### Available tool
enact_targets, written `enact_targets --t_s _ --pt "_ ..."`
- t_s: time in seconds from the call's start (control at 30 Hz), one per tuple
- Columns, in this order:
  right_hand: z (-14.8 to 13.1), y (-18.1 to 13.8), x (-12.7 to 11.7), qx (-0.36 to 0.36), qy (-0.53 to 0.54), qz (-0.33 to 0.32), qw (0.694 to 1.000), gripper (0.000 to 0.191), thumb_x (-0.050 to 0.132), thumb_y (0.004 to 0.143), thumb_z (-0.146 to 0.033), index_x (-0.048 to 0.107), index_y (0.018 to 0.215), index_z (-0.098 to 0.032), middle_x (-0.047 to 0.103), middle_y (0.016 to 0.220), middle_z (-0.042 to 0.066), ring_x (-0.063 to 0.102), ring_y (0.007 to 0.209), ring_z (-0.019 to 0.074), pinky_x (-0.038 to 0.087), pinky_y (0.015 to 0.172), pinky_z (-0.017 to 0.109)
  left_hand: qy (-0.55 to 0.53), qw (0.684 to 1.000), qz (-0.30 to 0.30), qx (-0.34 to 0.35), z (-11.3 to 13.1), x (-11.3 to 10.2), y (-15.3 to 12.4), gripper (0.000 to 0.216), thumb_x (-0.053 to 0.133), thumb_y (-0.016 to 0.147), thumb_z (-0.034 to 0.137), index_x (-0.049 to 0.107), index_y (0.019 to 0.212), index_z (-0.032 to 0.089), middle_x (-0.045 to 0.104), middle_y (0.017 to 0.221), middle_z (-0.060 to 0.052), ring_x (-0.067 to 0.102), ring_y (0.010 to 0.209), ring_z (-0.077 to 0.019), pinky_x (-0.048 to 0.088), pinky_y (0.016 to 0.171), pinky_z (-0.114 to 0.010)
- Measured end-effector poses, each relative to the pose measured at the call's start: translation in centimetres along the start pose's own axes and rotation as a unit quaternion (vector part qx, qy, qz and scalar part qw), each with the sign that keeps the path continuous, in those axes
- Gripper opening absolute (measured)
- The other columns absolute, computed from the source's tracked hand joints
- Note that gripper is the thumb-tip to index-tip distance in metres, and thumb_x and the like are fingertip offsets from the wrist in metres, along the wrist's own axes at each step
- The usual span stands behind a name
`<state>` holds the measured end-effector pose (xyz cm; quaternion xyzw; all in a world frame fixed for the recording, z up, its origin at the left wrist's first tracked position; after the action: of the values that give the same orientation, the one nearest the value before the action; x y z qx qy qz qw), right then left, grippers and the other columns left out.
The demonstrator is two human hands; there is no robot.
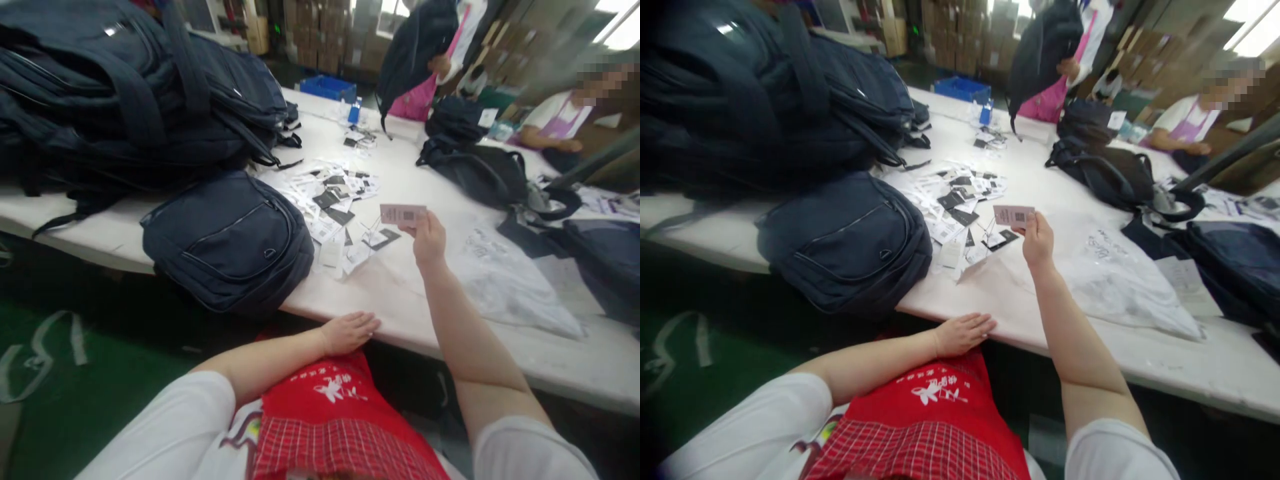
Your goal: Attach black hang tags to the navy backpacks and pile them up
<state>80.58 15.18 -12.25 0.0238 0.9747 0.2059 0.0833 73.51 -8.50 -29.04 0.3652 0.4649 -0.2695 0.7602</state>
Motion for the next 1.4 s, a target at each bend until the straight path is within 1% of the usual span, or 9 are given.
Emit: enact_targets --t_s 0.2,0.33,0.47,0.63,0.8,0.93,1.07,1.23,1.4 --pt "0.7 2.5 -0.3 0.047 0.074 0.01 0.996 0.043 0.062 0.079 -0.058 0.062 0.085 -0.016 0.067 0.083 0.005 0.066 0.078 0.0178 0.062 0.066 0.032 0.036 0.994 0.103 -0.02 -2.6 -6.4 0.0 0.036 0.041 0.096 0.02 0.057 0.128 0.019 0.062 0.131 -0.007 0.059 0.118 -0.0193 0.05 0.097 -0.031" --pt "-0.5 4.4 -0.3 0.046 0.107 0.02 0.993 0.043 0.064 0.077 -0.058 0.063 0.088 -0.016 0.068 0.085 0.005 0.067 0.08 0.0182 0.062 0.066 0.032 0.049 0.961 0.19 -0.194 -11.2 -15.1 0.6 0.041 0.042 0.092 0.009 0.059 0.127 0.022 0.059 0.134 -0.008 0.059 0.119 -0.0197 0.049 0.101 -0.036" --pt "-2.8 5.6 0.0 0.022 0.123 0.032 0.992 0.045 0.065 0.076 -0.059 0.064 0.087 -0.016 0.068 0.083 0.004 0.067 0.077 0.0175 0.062 0.065 0.032 0.073 0.869 0.26 -0.415 -19.6 -21.6 0.1 0.035 0.058 0.081 0.009 0.067 0.113 0.02 0.045 0.145 -0.015 0.043 0.133 -0.0336 0.039 0.108 -0.055" --pt "-5.0 5.2 1.3 0.007 0.147 0.009 0.989 0.043 0.065 0.077 -0.058 0.065 0.088 -0.016 0.069 0.082 0.004 0.067 0.073 0.0172 0.061 0.066 0.034 0.132 0.889 0.319 -0.301 -17.6 -25.7 4.1 0.056 0.067 0.08 0.031 0.052 0.132 0.018 0.025 0.156 -0.017 0.023 0.144 -0.0351 0.027 0.114 -0.057" --pt "-8.0 2.3 2.0 0.011 0.21 -0.03 0.977 0.041 0.064 0.08 -0.056 0.067 0.094 -0.018 0.071 0.087 0.005 0.067 0.076 0.018 0.061 0.067 0.034 0.138 0.927 0.279 -0.212 -14.8 -25.9 7.3 0.072 0.074 0.071 0.044 0.05 0.133 0.018 0.036 0.152 -0.017 0.026 0.143 -0.0346 0.014 0.117 -0.058" --pt "-9.7 -0.8 1.1 0.008 0.262 -0.015 0.965 0.034 0.064 0.083 -0.05 0.068 0.097 -0.019 0.071 0.09 0.006 0.067 0.077 0.0189 0.061 0.062 0.032 0.06 0.941 0.257 -0.211 -15.1 -24.3 7.2 0.031 0.066 0.079 0.032 0.065 0.107 0.02 0.07 0.113 -0.01 0.058 0.117 -0.0298 0.022 0.115 -0.056" --pt "-8.3 -2.6 -1.3 0.015 0.253 0.029 0.967 0.03 0.064 0.084 -0.048 0.068 0.095 -0.02 0.071 0.09 0.006 0.067 0.076 0.0198 0.062 0.063 0.035 -0.087 0.918 0.25 -0.296 -16.4 -22.5 4.8 0.017 0.061 0.082 0.029 0.071 0.094 0.021 0.074 0.09 -0.004 0.068 0.083 -0.022 0.052 0.083 -0.037" --pt "-5.4 -2.9 -4.2 0.064 0.228 0.082 0.968 0.032 0.072 0.076 -0.048 0.067 0.086 -0.018 0.063 0.061 -0.001 0.064 0.062 0.0162 0.063 0.064 0.032 -0.213 0.891 0.226 -0.332 -14.2 -21.8 1.9 0.019 0.067 0.076 0.03 0.072 0.091 0.02 0.073 0.085 -0.002 0.066 0.08 -0.019 0.051 0.077 -0.031" --pt "-3.2 -4.9 -3.5 0.134 0.234 0.078 0.96 0.036 0.077 0.068 -0.046 0.066 0.089 -0.019 0.069 0.08 0.002 0.066 0.069 0.0153 0.061 0.058 0.027 -0.372 0.872 0.137 -0.287 -9.7 -19.6 -0.8 0.028 0.074 0.068 0.027 0.069 0.094 0.016 0.07 0.088 -0.002 0.064 0.081 -0.0165 0.05 0.079 -0.028"
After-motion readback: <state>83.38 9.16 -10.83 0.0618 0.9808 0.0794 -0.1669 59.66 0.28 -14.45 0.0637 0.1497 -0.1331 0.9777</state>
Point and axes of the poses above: each hand's wrist, its own y-axis towards the middle knuckle, its own x-axis out of the palm, z = x × y, the point moved 10 cm from there along y, towards the middle knuckle
